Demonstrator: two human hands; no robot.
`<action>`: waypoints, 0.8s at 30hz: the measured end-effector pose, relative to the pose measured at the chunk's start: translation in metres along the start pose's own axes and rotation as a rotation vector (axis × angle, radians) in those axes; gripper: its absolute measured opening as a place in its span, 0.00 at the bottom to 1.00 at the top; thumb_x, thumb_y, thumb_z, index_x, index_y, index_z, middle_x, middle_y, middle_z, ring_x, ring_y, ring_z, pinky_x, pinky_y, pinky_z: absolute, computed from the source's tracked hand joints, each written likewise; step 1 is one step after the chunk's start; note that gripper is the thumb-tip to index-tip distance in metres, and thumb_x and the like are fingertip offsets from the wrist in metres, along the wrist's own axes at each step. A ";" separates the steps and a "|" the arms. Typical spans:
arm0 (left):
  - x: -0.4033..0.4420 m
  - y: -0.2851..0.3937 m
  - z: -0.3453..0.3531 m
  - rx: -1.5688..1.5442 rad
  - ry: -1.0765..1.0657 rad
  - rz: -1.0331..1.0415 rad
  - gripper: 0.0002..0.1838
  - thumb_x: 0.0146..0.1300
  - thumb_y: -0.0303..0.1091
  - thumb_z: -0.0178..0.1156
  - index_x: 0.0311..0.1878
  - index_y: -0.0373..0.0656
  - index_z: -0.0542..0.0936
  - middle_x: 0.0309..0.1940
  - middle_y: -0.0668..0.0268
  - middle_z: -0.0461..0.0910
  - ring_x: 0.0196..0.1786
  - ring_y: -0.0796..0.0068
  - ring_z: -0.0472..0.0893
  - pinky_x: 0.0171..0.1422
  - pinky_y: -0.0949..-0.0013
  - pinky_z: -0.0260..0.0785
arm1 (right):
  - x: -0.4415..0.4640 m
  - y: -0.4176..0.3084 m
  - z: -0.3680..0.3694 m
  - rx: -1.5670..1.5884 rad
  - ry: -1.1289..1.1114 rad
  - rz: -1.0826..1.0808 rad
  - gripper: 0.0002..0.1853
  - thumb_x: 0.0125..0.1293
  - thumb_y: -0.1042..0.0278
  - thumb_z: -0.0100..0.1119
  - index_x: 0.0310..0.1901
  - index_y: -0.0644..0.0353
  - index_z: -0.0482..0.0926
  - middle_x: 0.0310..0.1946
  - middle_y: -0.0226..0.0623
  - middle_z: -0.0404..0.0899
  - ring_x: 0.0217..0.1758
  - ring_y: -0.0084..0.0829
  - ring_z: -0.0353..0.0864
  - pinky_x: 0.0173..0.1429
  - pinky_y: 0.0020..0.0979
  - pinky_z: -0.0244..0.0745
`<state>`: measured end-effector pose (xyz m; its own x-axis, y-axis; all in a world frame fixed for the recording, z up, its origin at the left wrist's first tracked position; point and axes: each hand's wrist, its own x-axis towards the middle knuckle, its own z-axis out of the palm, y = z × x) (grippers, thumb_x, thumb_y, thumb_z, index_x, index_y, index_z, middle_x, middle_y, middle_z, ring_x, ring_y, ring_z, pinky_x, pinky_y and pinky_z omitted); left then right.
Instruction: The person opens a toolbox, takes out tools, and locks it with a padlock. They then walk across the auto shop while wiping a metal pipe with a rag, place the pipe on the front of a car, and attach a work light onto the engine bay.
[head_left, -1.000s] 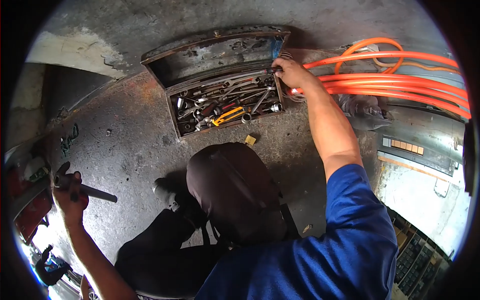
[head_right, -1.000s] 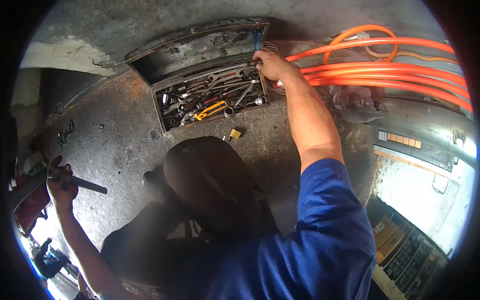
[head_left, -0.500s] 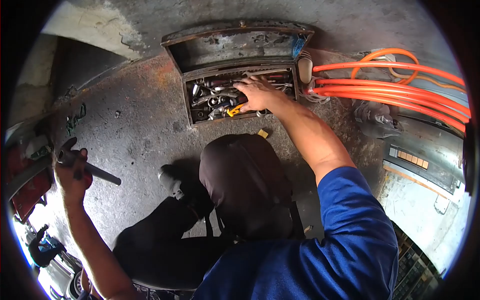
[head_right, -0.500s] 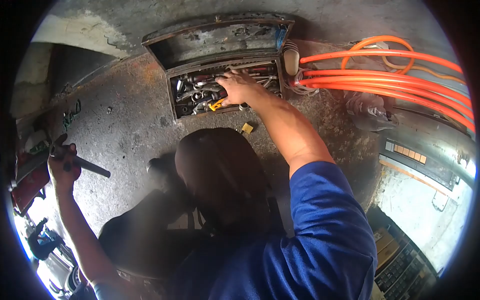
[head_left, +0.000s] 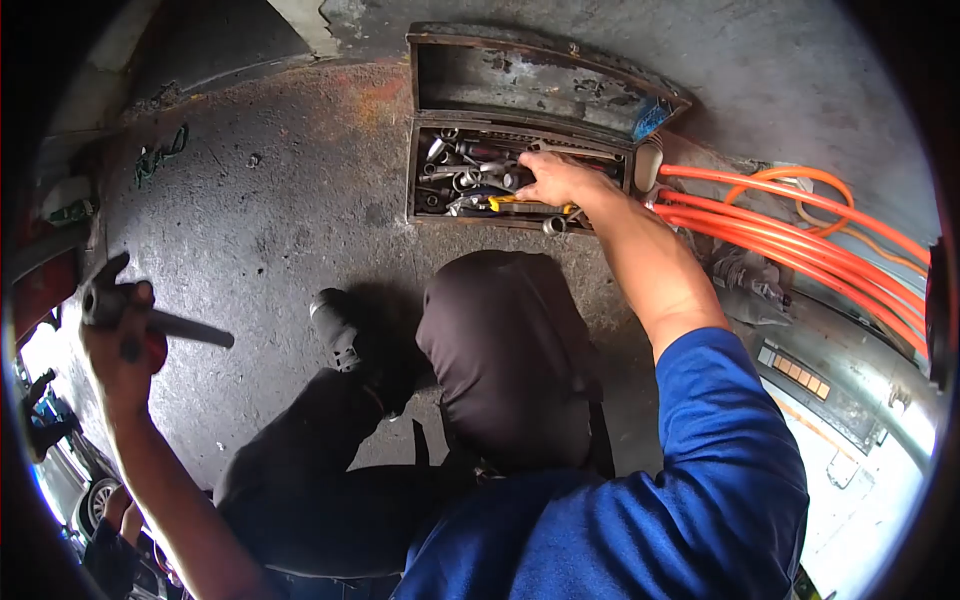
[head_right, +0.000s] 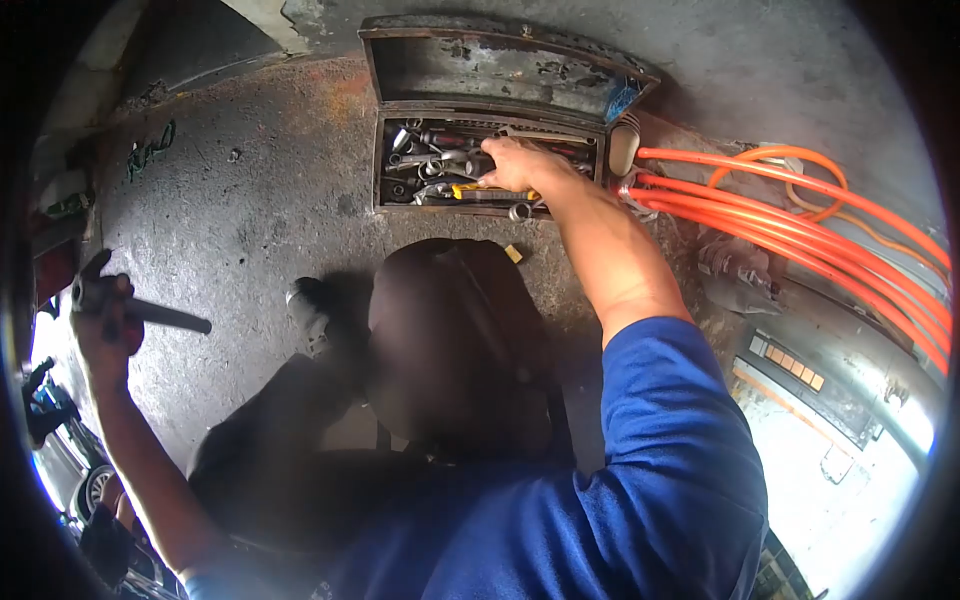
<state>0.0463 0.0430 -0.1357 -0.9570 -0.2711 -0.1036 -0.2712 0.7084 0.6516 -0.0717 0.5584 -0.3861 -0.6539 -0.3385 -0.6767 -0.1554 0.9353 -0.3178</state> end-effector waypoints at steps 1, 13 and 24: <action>-0.007 -0.010 -0.003 -0.023 0.034 0.114 0.26 0.63 0.37 0.63 0.63 0.37 0.73 0.29 0.72 0.75 0.23 0.86 0.68 0.26 0.81 0.59 | -0.008 -0.006 -0.014 -0.043 -0.018 -0.015 0.30 0.63 0.54 0.65 0.62 0.60 0.68 0.58 0.54 0.73 0.64 0.52 0.72 0.64 0.46 0.69; -0.035 -0.050 -0.033 -0.301 -0.071 -0.115 0.34 0.62 0.40 0.63 0.68 0.35 0.64 0.36 0.71 0.77 0.27 0.90 0.71 0.24 0.86 0.59 | 0.018 0.003 -0.092 -0.007 0.093 0.060 0.33 0.68 0.57 0.58 0.70 0.61 0.60 0.68 0.53 0.65 0.72 0.48 0.64 0.73 0.42 0.62; -0.025 -0.057 -0.025 -0.260 -0.071 -0.053 0.37 0.63 0.47 0.62 0.68 0.35 0.63 0.35 0.71 0.76 0.19 0.92 0.64 0.18 0.85 0.52 | 0.006 0.006 -0.073 -0.038 0.416 0.112 0.31 0.66 0.56 0.62 0.68 0.55 0.64 0.71 0.48 0.61 0.72 0.47 0.63 0.73 0.45 0.63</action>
<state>0.0881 -0.0071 -0.1515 -0.9495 -0.2506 -0.1888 -0.2940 0.5007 0.8142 -0.1308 0.5697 -0.3433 -0.9100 -0.1715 -0.3774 -0.0882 0.9697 -0.2280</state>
